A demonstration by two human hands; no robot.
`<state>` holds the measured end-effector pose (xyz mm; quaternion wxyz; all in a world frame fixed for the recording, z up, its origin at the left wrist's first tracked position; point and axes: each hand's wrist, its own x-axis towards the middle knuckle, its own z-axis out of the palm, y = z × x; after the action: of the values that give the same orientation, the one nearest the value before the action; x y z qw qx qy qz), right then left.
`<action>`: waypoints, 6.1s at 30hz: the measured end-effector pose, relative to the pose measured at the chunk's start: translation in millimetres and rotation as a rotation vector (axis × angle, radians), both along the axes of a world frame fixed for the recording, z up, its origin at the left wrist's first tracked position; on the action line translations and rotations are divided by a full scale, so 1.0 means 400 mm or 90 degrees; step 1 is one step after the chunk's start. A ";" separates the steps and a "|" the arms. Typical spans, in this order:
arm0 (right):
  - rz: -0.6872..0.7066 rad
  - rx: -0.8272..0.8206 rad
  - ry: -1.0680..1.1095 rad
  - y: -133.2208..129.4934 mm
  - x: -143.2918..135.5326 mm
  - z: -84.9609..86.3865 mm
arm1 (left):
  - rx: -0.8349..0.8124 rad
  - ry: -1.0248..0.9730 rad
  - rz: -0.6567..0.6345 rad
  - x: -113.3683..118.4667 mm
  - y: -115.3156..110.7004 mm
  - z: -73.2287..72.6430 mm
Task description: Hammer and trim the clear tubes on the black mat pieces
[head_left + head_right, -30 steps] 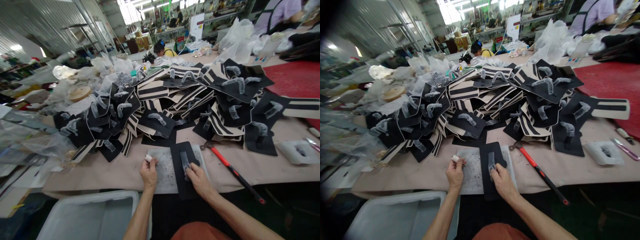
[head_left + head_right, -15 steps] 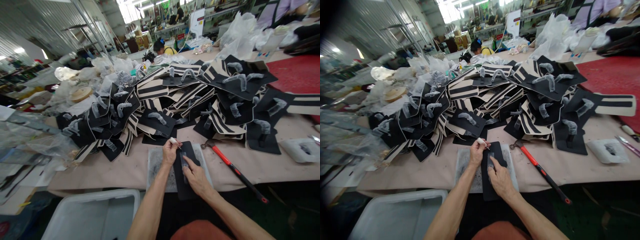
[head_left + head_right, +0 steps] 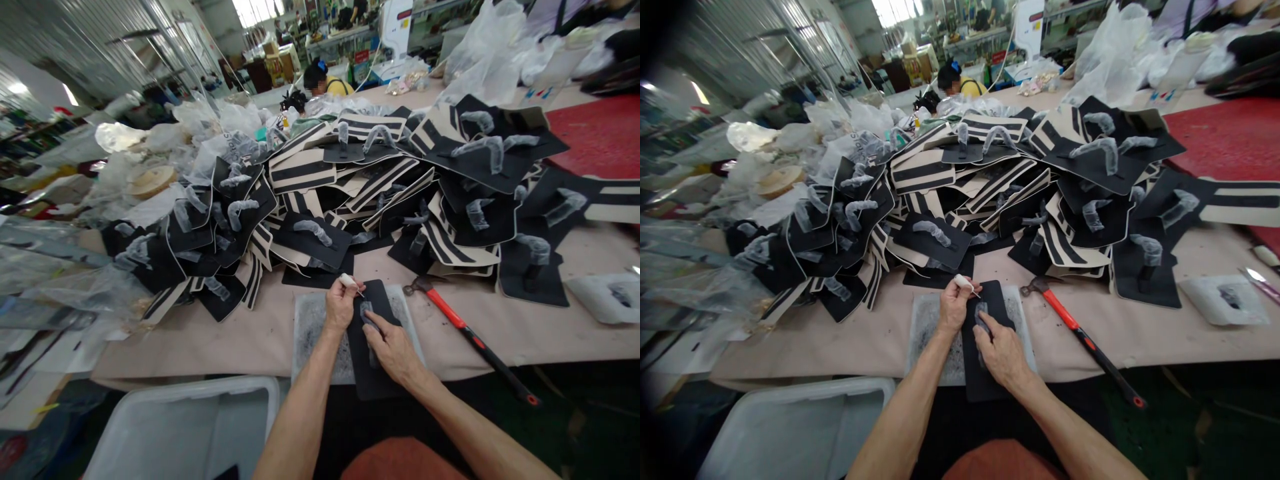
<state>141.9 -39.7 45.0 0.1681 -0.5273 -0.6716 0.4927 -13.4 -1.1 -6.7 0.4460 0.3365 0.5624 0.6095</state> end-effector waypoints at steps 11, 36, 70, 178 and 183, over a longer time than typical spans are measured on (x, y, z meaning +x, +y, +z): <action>-0.118 0.219 -0.040 0.061 0.153 -0.025 | 0.052 0.260 -0.110 -0.013 -0.005 0.025; 0.006 0.310 -0.106 0.126 0.184 0.215 | 0.100 0.373 -0.138 0.003 -0.017 0.015; 0.011 0.140 -0.356 0.165 0.349 -0.036 | 0.085 0.322 -0.171 -0.002 -0.023 0.026; 0.027 0.418 -0.176 0.097 0.228 0.209 | 0.075 0.345 -0.138 0.051 -0.048 0.014; 0.160 0.485 -0.296 0.118 0.213 0.245 | 0.074 0.356 -0.145 0.048 -0.049 0.016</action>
<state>227.3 7.4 143.1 0.1340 -0.4390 -0.8832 0.0960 5.9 -20.7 -0.5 0.3194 0.5772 0.5861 0.4704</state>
